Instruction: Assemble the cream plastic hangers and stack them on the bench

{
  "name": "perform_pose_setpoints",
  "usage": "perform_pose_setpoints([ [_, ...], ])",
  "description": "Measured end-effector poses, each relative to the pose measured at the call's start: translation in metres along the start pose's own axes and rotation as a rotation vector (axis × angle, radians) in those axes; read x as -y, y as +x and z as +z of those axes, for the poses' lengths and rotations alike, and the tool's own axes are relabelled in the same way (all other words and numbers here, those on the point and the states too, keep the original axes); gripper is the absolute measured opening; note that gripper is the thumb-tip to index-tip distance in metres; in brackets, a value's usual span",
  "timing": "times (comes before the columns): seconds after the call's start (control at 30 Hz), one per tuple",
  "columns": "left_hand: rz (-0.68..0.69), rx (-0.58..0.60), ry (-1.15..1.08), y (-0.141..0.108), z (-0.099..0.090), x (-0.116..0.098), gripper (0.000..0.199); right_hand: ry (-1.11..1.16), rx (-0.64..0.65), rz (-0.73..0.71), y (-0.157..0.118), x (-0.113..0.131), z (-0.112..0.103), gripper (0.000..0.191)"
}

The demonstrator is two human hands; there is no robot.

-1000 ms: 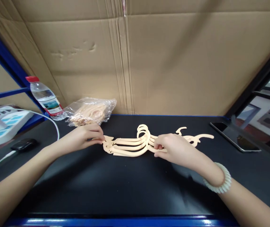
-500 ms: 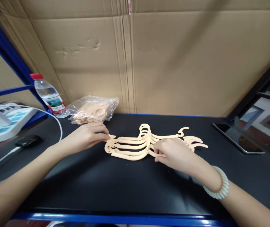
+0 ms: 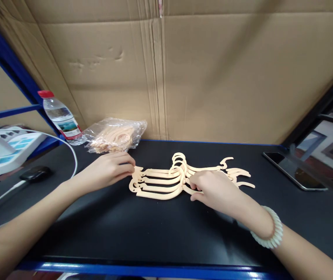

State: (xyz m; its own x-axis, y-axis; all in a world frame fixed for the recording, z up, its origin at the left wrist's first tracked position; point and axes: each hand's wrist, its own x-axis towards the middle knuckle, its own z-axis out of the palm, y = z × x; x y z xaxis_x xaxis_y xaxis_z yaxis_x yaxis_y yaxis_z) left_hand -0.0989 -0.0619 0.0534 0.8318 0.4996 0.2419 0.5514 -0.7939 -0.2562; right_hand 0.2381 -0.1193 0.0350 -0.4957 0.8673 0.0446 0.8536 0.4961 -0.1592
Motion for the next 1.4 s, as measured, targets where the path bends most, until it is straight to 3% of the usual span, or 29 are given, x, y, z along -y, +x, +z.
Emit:
perform_pose_setpoints([
  [0.27,-0.065,0.078,0.054,-0.004,-0.003,0.003,0.015,-0.019,0.011,0.015,-0.001,0.003,0.0,0.026],
  [0.57,-0.023,-0.105,0.12,0.002,0.003,-0.001,0.019,-0.038,0.009,0.014,0.0,0.004,-0.001,0.028],
  [0.77,-0.026,-0.119,0.152,0.003,0.015,0.0,0.02,-0.031,0.032,0.018,-0.001,0.004,-0.002,0.026],
  [0.9,-0.059,-0.16,0.038,0.004,0.01,-0.002,0.021,-0.053,0.043,0.034,-0.001,0.005,-0.003,0.025],
  [1.0,-0.011,-0.104,-0.19,0.004,-0.001,-0.01,0.022,-0.057,0.05,0.044,-0.001,0.006,-0.004,0.026],
  [1.13,0.084,0.073,-0.304,0.004,-0.007,-0.024,0.08,-0.063,0.053,0.049,-0.001,0.007,-0.004,0.026],
  [1.2,0.073,0.115,-0.317,0.003,-0.005,-0.026,0.093,-0.062,0.05,0.05,-0.001,0.007,-0.004,0.026],
  [1.4,-0.005,0.169,-0.325,0.002,-0.001,-0.02,0.055,-0.045,0.026,0.03,-0.001,0.005,-0.003,0.024],
])
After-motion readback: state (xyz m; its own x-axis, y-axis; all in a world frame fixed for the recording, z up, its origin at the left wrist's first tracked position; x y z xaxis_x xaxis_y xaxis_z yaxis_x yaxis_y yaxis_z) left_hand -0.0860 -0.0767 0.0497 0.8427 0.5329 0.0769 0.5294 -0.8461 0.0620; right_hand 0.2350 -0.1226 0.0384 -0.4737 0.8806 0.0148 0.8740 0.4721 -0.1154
